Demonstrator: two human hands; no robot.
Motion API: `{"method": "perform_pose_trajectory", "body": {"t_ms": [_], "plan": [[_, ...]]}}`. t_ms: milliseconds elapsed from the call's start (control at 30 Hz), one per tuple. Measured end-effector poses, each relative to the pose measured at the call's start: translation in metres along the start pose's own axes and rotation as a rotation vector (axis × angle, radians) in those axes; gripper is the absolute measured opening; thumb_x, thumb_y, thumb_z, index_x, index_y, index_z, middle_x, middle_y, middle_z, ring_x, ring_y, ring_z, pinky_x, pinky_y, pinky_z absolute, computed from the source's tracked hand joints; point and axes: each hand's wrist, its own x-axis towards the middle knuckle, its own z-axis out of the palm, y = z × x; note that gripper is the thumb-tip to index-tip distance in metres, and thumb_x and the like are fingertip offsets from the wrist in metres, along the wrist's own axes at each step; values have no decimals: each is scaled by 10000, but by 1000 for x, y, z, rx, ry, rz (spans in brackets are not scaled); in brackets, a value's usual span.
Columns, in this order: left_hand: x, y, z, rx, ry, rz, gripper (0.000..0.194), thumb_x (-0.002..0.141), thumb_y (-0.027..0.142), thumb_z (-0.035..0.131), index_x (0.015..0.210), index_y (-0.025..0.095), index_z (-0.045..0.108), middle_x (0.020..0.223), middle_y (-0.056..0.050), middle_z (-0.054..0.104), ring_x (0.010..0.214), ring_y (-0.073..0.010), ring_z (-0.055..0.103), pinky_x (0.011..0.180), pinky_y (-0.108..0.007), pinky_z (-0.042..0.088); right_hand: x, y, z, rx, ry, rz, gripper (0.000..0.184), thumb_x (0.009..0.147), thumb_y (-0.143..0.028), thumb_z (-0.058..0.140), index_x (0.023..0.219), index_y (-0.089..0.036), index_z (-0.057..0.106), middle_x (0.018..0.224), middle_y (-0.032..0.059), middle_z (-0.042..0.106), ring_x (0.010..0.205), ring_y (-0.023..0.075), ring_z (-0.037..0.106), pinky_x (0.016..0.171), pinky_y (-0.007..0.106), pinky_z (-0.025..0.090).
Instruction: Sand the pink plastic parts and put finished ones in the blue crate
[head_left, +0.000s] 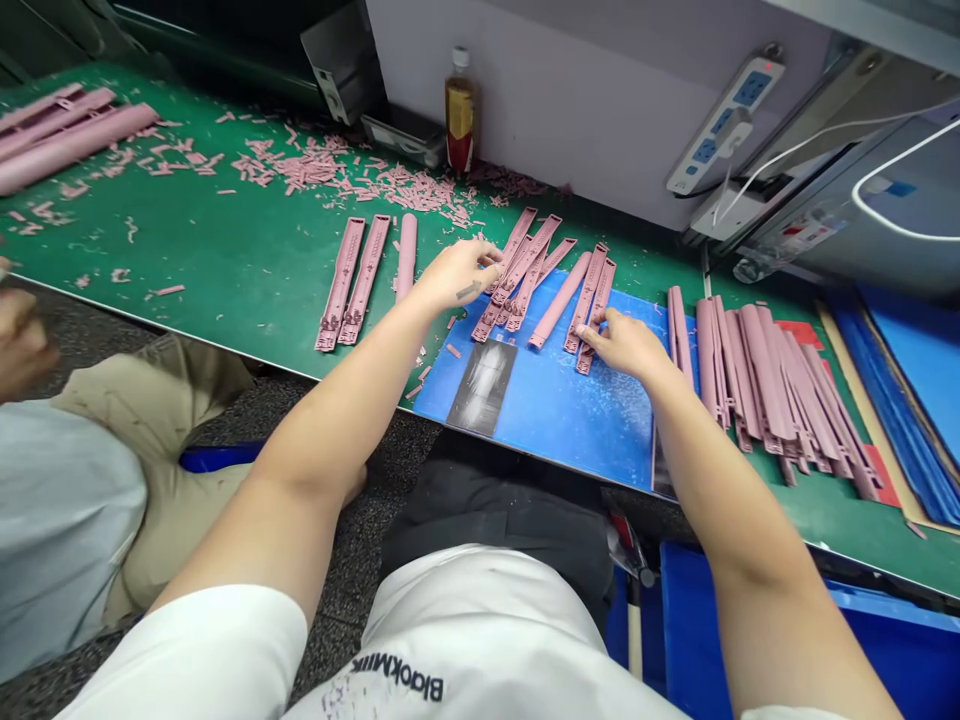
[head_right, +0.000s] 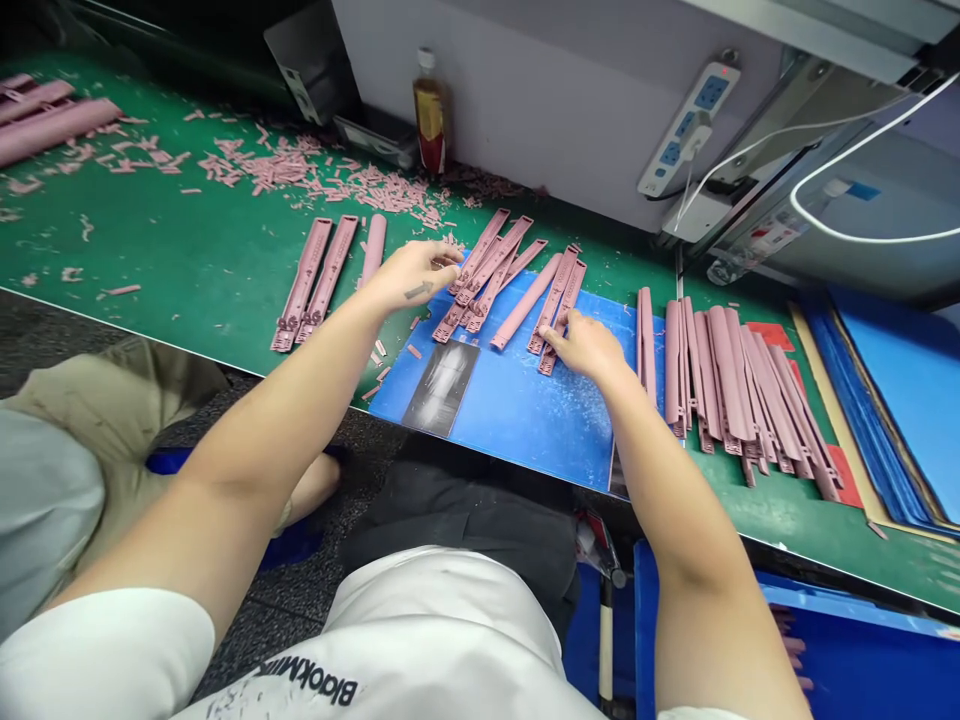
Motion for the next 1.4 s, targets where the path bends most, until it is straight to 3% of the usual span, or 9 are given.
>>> {"method": "perform_pose_trajectory", "body": {"t_ms": [200, 300, 500, 700, 833, 967, 1133, 1267, 1400], "plan": [[-41, -12, -1, 200, -310, 225, 973, 939, 464, 835, 1807, 227, 466, 1883, -133, 415, 1747, -359, 386, 1446, -482, 309, -42, 40, -6, -160, 98, -32, 719, 1077, -670, 641, 1585, -163, 662, 1547, 258, 701, 1403, 451, 671, 1161, 587, 555], [-42, -17, 3, 268, -387, 230, 951, 958, 440, 829, 1815, 261, 458, 1893, -101, 403, 1754, -344, 390, 1441, -456, 330, -69, 60, -7, -308, 118, 69, 636, 1086, -564, 624, 1535, -121, 700, 1607, 278, 644, 1439, 490, 626, 1171, 633, 542], [-42, 13, 22, 378, -193, 386, 678, 1040, 377, 762, 1683, 197, 643, 1795, -176, 537, 1676, -398, 491, 1406, -537, 383, -89, 82, -5, -338, 173, 145, 526, 1113, -260, 425, 1457, 32, 696, 1511, 348, 666, 1389, 477, 660, 1145, 573, 553], [-39, 60, 69, 553, -224, 525, 341, 1057, 188, 723, 1375, 165, 844, 1487, -189, 769, 1433, -401, 668, 1200, -546, 474, -92, 95, 0, -357, 226, 175, 535, 1114, -268, 416, 1491, 3, 682, 1471, 371, 684, 1332, 494, 698, 1033, 553, 563], [-39, 73, 92, 581, -106, 544, 359, 1121, 232, 672, 1424, 106, 815, 1472, -222, 757, 1407, -396, 674, 1148, -521, 476, -91, 102, 4, -390, 257, 185, 558, 1166, -342, 393, 1519, -18, 679, 1406, 365, 709, 1292, 470, 725, 939, 510, 524], [-41, 88, 111, 530, -188, 678, 429, 1167, 284, 637, 1565, 171, 750, 1604, -177, 698, 1544, -345, 597, 1247, -475, 437, -88, 103, 4, -421, 276, 214, 544, 1184, -293, 344, 1432, 21, 712, 1333, 367, 707, 1256, 465, 730, 870, 486, 456], [-42, 99, 110, 584, -175, 518, 447, 1158, 162, 516, 1528, 118, 762, 1523, -237, 727, 1472, -393, 645, 1181, -537, 503, -107, 104, 6, -306, 301, 187, 448, 1112, -234, 459, 1367, 11, 733, 1304, 361, 714, 1195, 446, 695, 910, 490, 472], [-75, 92, 99, 454, -124, 651, 451, 1145, 259, 620, 1569, 144, 724, 1603, -217, 682, 1511, -399, 629, 1235, -563, 524, -143, 114, 25, -105, 512, 92, 399, 1082, -339, 569, 1346, -107, 756, 1291, 265, 743, 1150, 397, 674, 985, 519, 539], [-146, 75, 98, 230, -39, 715, 384, 1193, 316, 573, 1512, 188, 746, 1499, -171, 755, 1419, -338, 705, 1218, -519, 565, -178, 125, 59, 60, 696, 21, 372, 1108, -356, 551, 1350, -163, 758, 1383, 223, 745, 1258, 381, 688, 1107, 554, 556]]}}
